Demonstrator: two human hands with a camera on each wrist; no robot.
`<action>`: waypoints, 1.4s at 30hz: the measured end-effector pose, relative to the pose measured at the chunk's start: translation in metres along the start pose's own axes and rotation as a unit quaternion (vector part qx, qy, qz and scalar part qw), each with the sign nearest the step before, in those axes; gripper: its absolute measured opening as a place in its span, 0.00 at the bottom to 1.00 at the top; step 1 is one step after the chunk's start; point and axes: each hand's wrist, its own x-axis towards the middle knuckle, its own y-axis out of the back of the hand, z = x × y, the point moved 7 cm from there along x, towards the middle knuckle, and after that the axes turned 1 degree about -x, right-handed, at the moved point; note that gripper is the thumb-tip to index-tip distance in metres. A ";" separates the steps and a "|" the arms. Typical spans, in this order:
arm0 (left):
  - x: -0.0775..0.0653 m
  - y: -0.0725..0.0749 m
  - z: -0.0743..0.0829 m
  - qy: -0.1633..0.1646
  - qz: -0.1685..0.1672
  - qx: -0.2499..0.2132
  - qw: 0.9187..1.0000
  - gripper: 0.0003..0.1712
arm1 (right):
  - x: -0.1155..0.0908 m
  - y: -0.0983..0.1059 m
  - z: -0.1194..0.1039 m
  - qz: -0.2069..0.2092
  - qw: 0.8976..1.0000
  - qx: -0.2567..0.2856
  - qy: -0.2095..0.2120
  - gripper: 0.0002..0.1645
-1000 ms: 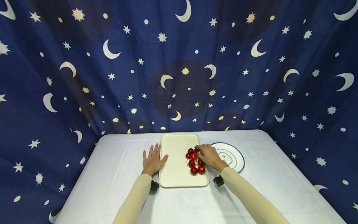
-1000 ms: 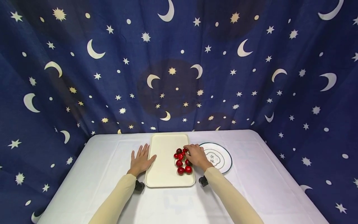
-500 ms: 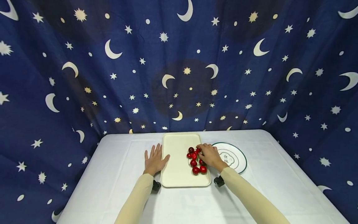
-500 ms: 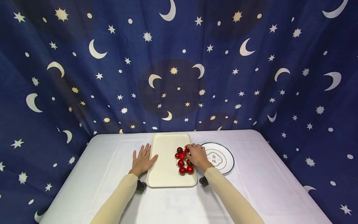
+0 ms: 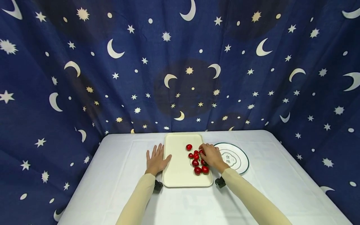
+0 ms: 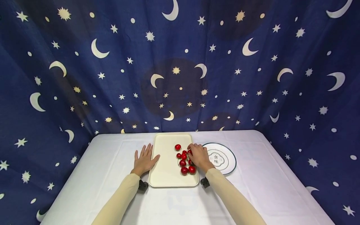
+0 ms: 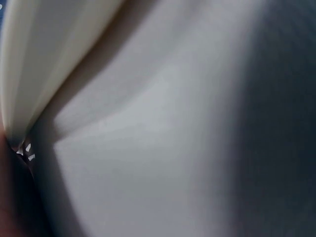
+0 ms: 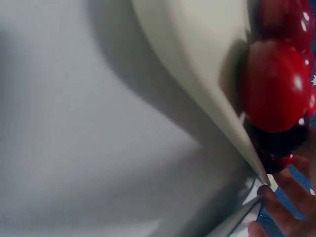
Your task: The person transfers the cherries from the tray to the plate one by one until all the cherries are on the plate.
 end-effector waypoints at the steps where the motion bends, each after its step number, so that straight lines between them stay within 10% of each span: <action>1: 0.000 0.001 0.000 0.000 0.001 0.000 1.000 0.50 | 0.000 0.001 0.000 0.007 1.000 0.004 0.001 0.14; 27: 0.001 0.003 0.000 -0.005 -0.001 -0.010 1.000 0.50 | -0.013 0.045 0.045 0.100 0.995 0.014 -0.021 0.13; 42: -0.002 -0.001 0.000 -0.008 0.010 -0.008 1.000 0.50 | -0.031 0.033 0.088 0.086 0.994 -0.023 -0.058 0.16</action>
